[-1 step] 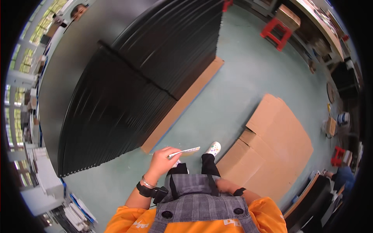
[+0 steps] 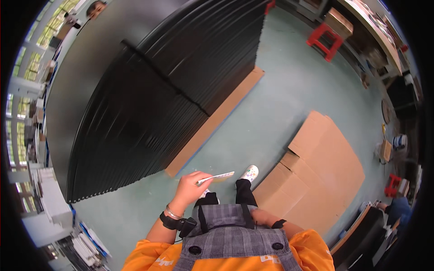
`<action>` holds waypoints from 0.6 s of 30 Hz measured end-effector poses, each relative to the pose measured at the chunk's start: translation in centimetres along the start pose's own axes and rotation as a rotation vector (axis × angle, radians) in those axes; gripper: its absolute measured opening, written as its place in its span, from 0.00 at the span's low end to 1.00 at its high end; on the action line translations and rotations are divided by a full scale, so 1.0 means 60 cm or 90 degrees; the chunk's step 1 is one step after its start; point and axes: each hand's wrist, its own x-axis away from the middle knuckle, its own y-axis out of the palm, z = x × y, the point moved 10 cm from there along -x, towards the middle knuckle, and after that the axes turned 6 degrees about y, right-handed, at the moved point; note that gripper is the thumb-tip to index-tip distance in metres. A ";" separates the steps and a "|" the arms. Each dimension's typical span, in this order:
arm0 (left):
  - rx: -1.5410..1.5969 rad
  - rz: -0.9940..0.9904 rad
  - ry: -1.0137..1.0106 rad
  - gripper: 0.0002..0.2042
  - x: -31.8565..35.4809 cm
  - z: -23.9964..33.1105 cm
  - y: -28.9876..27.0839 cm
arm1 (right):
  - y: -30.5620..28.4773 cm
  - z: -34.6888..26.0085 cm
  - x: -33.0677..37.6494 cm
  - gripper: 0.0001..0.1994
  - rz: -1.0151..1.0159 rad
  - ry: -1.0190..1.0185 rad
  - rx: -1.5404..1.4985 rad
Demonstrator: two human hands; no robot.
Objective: Applying circular white numbered labels to the edges of a stack of black panels in a manufacturing facility.
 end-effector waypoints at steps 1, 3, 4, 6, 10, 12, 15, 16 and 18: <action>0.002 0.002 0.009 0.04 0.017 -0.011 -0.006 | 0.010 -0.012 -0.009 0.17 -0.008 -0.006 0.012; 0.021 0.013 -0.024 0.04 0.053 -0.041 -0.031 | 0.033 -0.041 -0.024 0.16 -0.046 0.002 -0.003; 0.023 0.014 -0.024 0.04 0.072 -0.051 -0.043 | 0.040 -0.061 -0.030 0.16 -0.057 -0.002 0.007; 0.030 0.029 -0.033 0.04 0.112 -0.080 -0.075 | 0.062 -0.088 -0.037 0.17 -0.127 0.043 -0.001; 0.042 0.064 -0.047 0.04 0.207 -0.137 -0.146 | 0.089 -0.165 -0.048 0.18 -0.204 0.009 0.017; 0.056 0.093 -0.058 0.05 0.259 -0.175 -0.182 | 0.098 -0.206 -0.040 0.18 -0.331 -0.013 -0.074; 0.060 0.152 -0.104 0.05 0.331 -0.239 -0.225 | 0.080 -0.276 -0.029 0.14 -0.395 -0.063 -0.073; 0.061 0.164 -0.122 0.05 0.346 -0.252 -0.234 | 0.088 -0.276 -0.038 0.15 -0.407 -0.070 -0.083; 0.066 0.190 -0.135 0.05 0.366 -0.274 -0.247 | 0.086 -0.288 -0.059 0.14 -0.425 -0.083 -0.058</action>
